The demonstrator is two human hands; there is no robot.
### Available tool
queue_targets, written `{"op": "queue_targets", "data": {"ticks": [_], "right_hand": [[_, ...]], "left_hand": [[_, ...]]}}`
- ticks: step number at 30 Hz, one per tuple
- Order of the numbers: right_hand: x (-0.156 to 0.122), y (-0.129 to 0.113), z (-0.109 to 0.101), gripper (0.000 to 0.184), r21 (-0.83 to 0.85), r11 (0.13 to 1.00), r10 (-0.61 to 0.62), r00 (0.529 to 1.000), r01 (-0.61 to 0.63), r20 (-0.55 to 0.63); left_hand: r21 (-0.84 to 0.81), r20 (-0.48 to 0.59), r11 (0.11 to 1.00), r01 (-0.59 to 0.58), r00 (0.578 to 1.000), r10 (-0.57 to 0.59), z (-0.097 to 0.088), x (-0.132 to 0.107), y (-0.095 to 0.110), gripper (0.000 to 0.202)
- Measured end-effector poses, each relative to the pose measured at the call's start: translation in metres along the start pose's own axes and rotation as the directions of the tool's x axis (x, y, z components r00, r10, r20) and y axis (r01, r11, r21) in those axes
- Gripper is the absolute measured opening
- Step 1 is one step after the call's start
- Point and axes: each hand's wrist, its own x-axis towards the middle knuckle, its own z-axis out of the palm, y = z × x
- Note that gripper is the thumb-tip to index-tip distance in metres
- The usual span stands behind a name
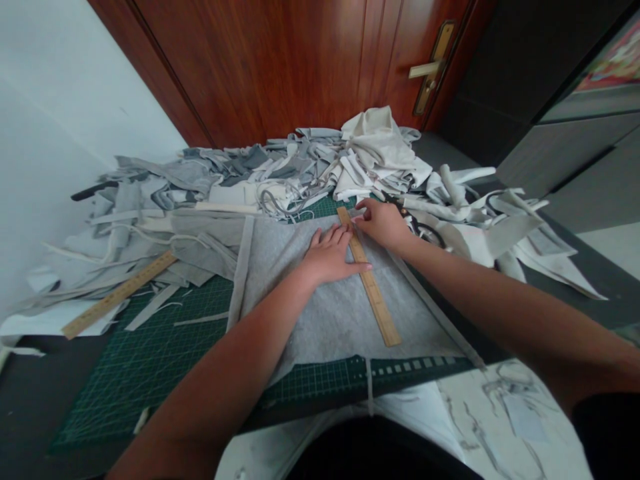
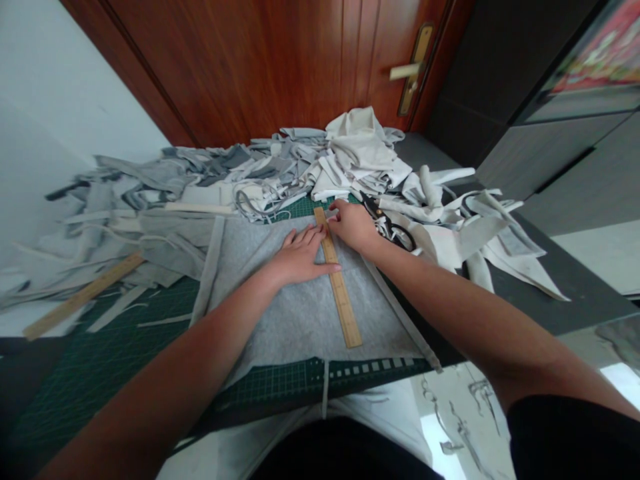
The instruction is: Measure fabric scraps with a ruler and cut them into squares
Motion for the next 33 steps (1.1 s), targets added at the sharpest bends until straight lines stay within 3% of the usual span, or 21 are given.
{"op": "queue_targets", "data": {"ticks": [10, 13, 17, 22, 27, 33], "right_hand": [[0.003, -0.008, 0.008, 0.027, -0.087, 0.996, 0.031, 0.999, -0.028, 0.032], [0.004, -0.008, 0.006, 0.027, -0.093, 0.995, 0.034, 0.994, -0.025, 0.1], [0.006, -0.002, 0.0, 0.025, -0.067, 0.996, -0.047, 0.976, 0.062, 0.213], [0.009, 0.003, -0.005, 0.03, -0.113, 0.977, -0.148, 0.957, 0.18, 0.248], [0.012, 0.005, -0.005, 0.029, -0.127, 0.968, -0.176, 0.948, 0.216, 0.266], [0.012, 0.01, -0.004, 0.038, -0.002, 0.977, -0.203, 0.943, 0.211, 0.262]], "left_hand": [[-0.008, 0.005, 1.0, -0.001, 1.0, 0.001, -0.002, -0.001, 0.001, 0.108], [-0.008, 0.007, 1.0, 0.001, 1.0, -0.001, -0.003, -0.001, 0.001, 0.105], [-0.015, -0.007, 1.0, -0.004, 1.0, 0.003, -0.002, -0.001, 0.001, 0.106], [-0.017, -0.023, 1.0, -0.009, 1.0, 0.009, 0.001, -0.001, -0.001, 0.106], [-0.027, -0.031, 0.999, -0.018, 0.999, 0.017, 0.0, -0.001, -0.001, 0.105], [-0.025, -0.012, 1.0, -0.005, 1.0, 0.004, -0.001, -0.001, 0.0, 0.108]]}}
